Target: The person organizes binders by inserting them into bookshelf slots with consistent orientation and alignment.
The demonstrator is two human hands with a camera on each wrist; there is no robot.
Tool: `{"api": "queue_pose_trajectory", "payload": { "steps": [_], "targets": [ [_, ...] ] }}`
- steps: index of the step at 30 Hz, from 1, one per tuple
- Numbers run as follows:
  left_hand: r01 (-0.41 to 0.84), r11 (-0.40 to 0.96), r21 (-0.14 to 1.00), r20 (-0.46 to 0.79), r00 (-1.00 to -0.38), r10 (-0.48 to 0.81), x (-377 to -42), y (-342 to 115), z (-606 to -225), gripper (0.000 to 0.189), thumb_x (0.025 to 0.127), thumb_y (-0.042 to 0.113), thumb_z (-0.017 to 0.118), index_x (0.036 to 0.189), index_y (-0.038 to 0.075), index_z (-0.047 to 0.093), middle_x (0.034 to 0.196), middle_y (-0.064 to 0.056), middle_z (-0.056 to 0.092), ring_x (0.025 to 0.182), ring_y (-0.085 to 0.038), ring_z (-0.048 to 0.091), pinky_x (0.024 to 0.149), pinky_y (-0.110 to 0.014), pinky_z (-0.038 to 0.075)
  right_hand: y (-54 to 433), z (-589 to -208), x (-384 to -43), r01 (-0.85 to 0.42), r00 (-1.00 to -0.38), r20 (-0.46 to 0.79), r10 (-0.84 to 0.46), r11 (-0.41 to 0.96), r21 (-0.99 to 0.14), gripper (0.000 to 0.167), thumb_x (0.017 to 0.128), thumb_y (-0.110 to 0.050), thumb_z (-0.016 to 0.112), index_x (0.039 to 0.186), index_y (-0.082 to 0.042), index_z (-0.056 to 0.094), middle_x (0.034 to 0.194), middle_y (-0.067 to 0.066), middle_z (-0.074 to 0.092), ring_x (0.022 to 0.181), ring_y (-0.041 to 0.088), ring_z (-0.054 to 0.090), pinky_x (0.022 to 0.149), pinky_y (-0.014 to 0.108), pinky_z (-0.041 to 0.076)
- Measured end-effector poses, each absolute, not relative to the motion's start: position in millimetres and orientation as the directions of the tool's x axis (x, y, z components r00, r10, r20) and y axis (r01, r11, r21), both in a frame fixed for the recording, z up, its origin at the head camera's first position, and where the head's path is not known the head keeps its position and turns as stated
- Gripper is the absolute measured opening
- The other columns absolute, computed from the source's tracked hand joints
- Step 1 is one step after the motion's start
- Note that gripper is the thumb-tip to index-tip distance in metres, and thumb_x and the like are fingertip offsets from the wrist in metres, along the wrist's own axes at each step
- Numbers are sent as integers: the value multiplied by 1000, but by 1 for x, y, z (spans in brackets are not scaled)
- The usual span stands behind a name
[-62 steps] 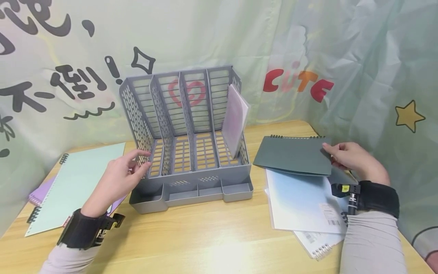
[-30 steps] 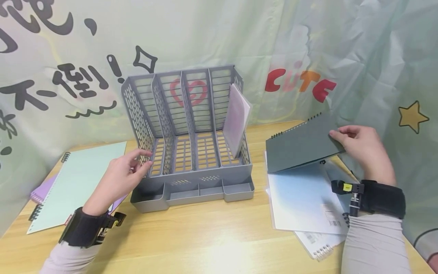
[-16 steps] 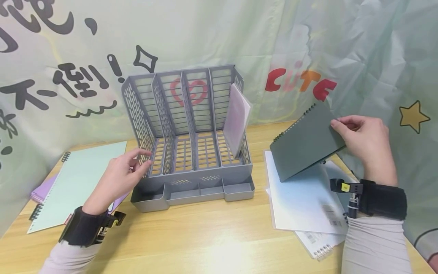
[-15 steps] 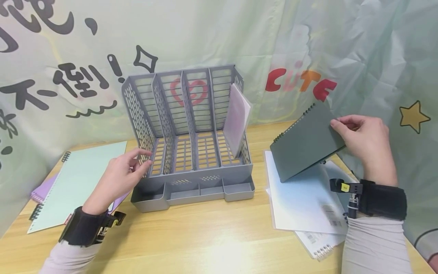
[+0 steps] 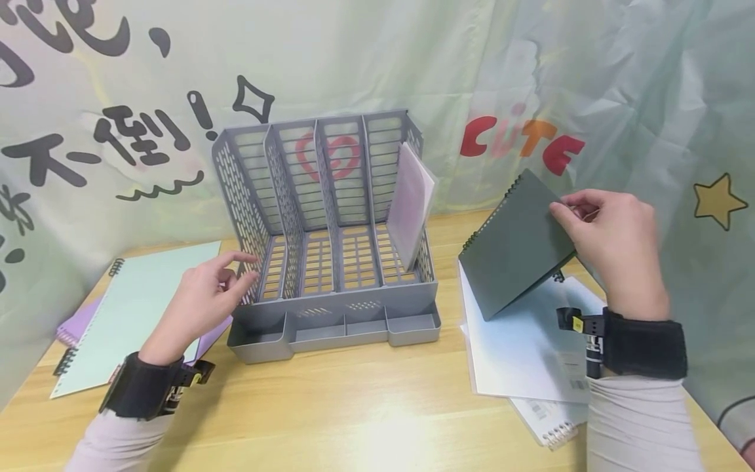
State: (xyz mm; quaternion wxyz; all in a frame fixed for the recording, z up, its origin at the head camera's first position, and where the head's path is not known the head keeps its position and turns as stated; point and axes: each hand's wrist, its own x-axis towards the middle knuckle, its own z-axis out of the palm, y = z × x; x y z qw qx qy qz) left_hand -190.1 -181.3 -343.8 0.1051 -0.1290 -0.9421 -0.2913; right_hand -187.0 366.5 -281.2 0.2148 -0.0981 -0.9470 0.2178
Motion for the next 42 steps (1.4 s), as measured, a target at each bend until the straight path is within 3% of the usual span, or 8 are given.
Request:
{"api": "queue_pose_trajectory", "payload": {
  "steps": [2, 4, 7, 13, 17, 27, 35, 42],
  "targets": [
    [302, 796, 525, 274, -945, 178, -190, -182, -343, 25, 106, 22, 67, 130, 14, 70, 63, 2, 52, 54, -15, 44, 62, -31, 34, 360, -281, -186, 82, -882, 387, 268, 897, -434, 46, 104, -43, 68, 120, 0, 77, 77, 11, 73, 62, -22, 33, 74, 30, 34],
    [303, 796, 524, 278, -944, 176, -190, -182, -343, 24, 106, 21, 67, 129, 14, 70, 64, 3, 52, 54, -15, 44, 63, -31, 34, 354, -280, -185, 67, -875, 413, 254, 907, -415, 43, 103, -40, 70, 118, 0, 77, 91, 25, 74, 62, -23, 31, 73, 31, 35],
    [308, 796, 521, 285, -942, 178, -190, -183, -342, 24, 106, 21, 67, 128, 14, 70, 63, 3, 51, 54, -15, 44, 64, -32, 35, 344, -281, -183, 19, -851, 481, 210, 928, -371, 37, 101, -34, 74, 114, 0, 78, 92, 28, 74, 64, -16, 37, 72, 32, 34],
    [319, 791, 523, 299, -937, 180, -190, -183, -341, 23, 106, 21, 68, 127, 13, 70, 65, 1, 52, 54, -15, 43, 63, -32, 35, 325, -282, -176, -74, -806, 580, 120, 951, -300, 28, 96, -25, 80, 107, 0, 80, 80, 21, 71, 67, 28, 57, 58, 31, 33],
    [325, 789, 521, 306, -934, 183, -190, -182, -340, 23, 105, 20, 67, 126, 12, 71, 65, 0, 53, 54, -14, 43, 64, -31, 35, 312, -284, -171, -120, -795, 601, 81, 950, -288, 25, 95, -23, 81, 108, -1, 81, 81, 19, 70, 68, 34, 58, 54, 37, 34],
    [326, 787, 523, 311, -933, 181, -187, -180, -338, 22, 106, 21, 67, 125, 13, 72, 64, 4, 50, 54, -13, 42, 65, -31, 36, 276, -283, -163, -207, -764, 645, 6, 944, -255, 19, 94, -21, 83, 107, -7, 83, 74, 7, 64, 63, 22, 51, 53, 35, 32],
    [321, 788, 526, 298, -937, 184, -186, -180, -336, 22, 107, 21, 66, 126, 14, 72, 63, 3, 50, 53, -14, 40, 64, -31, 34, 263, -291, -163, -305, -757, 653, 3, 882, -358, 20, 93, -22, 85, 106, -7, 82, 72, 7, 67, 60, -7, 41, 61, 19, 32],
    [309, 788, 533, 289, -941, 173, -186, -182, -335, 22, 106, 22, 66, 126, 14, 72, 64, 3, 51, 54, -14, 42, 65, -31, 35, 260, -300, -163, -306, -792, 610, 8, 860, -409, 19, 97, -26, 79, 108, -10, 80, 74, 5, 68, 62, -2, 42, 63, 22, 33]
  ]
}}
